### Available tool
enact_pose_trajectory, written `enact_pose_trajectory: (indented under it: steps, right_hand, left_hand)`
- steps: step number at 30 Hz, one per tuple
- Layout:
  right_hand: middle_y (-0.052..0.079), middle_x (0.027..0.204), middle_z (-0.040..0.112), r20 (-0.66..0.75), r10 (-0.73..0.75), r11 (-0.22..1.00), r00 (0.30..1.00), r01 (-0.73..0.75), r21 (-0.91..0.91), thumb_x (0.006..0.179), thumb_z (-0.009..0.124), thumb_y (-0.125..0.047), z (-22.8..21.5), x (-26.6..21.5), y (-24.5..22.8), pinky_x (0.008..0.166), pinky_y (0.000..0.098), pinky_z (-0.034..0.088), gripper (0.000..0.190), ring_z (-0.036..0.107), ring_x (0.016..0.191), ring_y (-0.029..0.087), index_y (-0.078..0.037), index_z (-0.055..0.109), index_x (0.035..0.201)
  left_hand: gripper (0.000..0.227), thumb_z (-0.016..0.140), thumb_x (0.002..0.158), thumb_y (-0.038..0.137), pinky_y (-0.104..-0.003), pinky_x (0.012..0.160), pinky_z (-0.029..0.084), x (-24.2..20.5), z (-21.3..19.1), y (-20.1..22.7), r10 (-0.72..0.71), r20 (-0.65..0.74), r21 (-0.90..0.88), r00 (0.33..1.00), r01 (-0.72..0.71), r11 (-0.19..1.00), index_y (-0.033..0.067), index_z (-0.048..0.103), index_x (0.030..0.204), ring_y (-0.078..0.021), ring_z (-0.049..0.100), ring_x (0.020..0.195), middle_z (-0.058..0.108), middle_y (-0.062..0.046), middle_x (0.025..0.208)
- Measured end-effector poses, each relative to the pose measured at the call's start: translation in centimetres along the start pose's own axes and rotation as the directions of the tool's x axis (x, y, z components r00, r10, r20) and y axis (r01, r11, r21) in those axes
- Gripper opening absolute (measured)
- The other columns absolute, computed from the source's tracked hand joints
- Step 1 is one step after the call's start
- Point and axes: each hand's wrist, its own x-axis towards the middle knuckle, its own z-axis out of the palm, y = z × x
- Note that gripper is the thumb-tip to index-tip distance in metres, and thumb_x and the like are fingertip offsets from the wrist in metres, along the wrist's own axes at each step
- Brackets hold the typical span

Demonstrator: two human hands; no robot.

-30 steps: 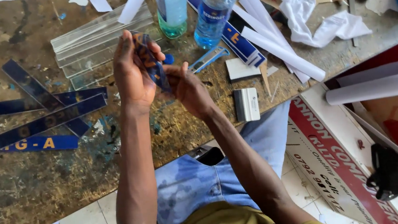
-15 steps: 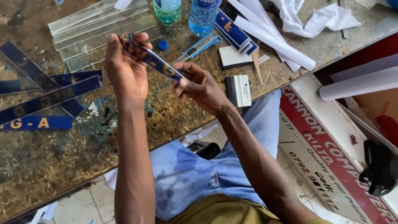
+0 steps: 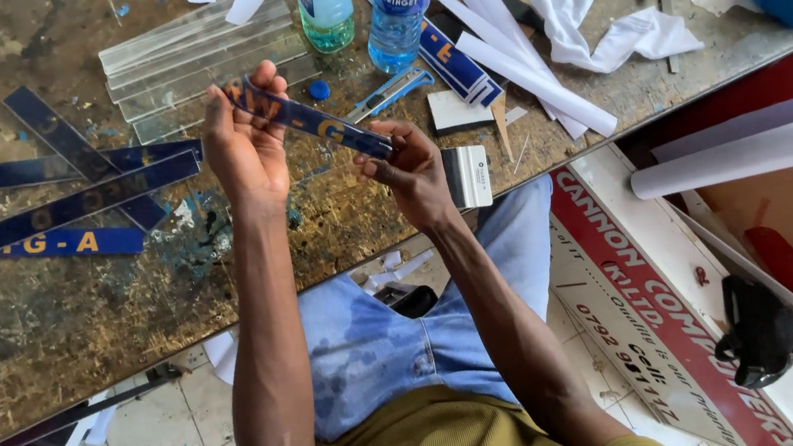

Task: The person places a blue sign with yellow text on a cluttered workbench and smooths it down. They then use a small white block to rub the surface of the sign. Later, they pick up a white spray bottle, unscrew the cap, and pour a liquid into a paper cup.

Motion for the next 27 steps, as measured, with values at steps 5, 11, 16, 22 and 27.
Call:
enact_pose_trajectory:
  steps: [5,11,16,22,27]
  right_hand:
    - [0.023,0.119,0.075,-0.081,-0.075,0.996,0.994,0.08,0.048,0.096,0.078,0.023,-1.6,0.3,1.5,0.082,0.0454,0.076,0.061,0.083,0.108,0.039,0.003,0.062,0.151]
    - [0.021,0.113,0.075,-0.143,-0.103,0.994,0.984,0.109,0.032,0.099,0.078,0.019,-0.6,0.0,0.9,0.08,0.0425,0.076,0.064,0.083,0.105,0.037,0.001,0.057,0.157]
    - [0.022,0.109,0.079,-0.188,-0.096,0.995,0.977,0.1,0.012,0.101,0.082,0.01,-1.1,-0.5,1.7,0.077,0.041,0.076,0.063,0.083,0.099,0.035,0.001,0.056,0.158]
    - [0.021,0.105,0.081,-0.226,-0.17,0.98,0.959,0.141,-0.14,0.102,0.083,0.006,-0.8,-0.9,1.2,0.072,0.0391,0.075,0.053,0.084,0.092,0.032,0.002,0.061,0.15]
    - [0.017,0.092,0.078,-0.223,-0.294,0.866,0.929,0.161,-0.474,0.103,0.081,0.006,0.6,-1.7,-0.4,0.065,0.0324,0.07,0.02,0.083,0.082,0.025,0.0,0.074,0.12]
  left_hand:
    - [0.035,0.058,0.115,0.032,-0.05,0.097,0.077,-0.3,-0.3,-0.4,-0.024,-0.015,-0.09,1.0,0.023,0.996,0.0006,0.073,0.112,-0.0437,0.085,0.113,0.081,-0.036,0.128]
    - [0.033,0.057,0.116,0.03,-0.053,0.1,0.076,-0.7,-0.8,-0.9,0.015,-0.024,-0.09,1.0,-0.017,0.996,0.0012,0.071,0.115,-0.045,0.084,0.118,0.079,-0.036,0.132]
    - [0.029,0.057,0.116,0.031,-0.052,0.099,0.076,-1.4,-1.2,-0.7,0.028,-0.084,-0.081,0.996,-0.035,0.996,0.004,0.066,0.116,-0.0451,0.083,0.12,0.078,-0.036,0.135]
    - [0.025,0.059,0.116,0.031,-0.052,0.097,0.077,-2.1,-1.4,-1.0,0.023,-0.107,-0.088,0.994,-0.033,0.996,0.007,0.064,0.116,-0.0456,0.083,0.121,0.078,-0.036,0.133]
    - [0.025,0.057,0.116,0.031,-0.05,0.097,0.076,-3.3,-0.3,-0.9,0.023,-0.167,-0.084,0.986,-0.038,0.996,0.0084,0.066,0.113,-0.0421,0.084,0.12,0.079,-0.034,0.133]
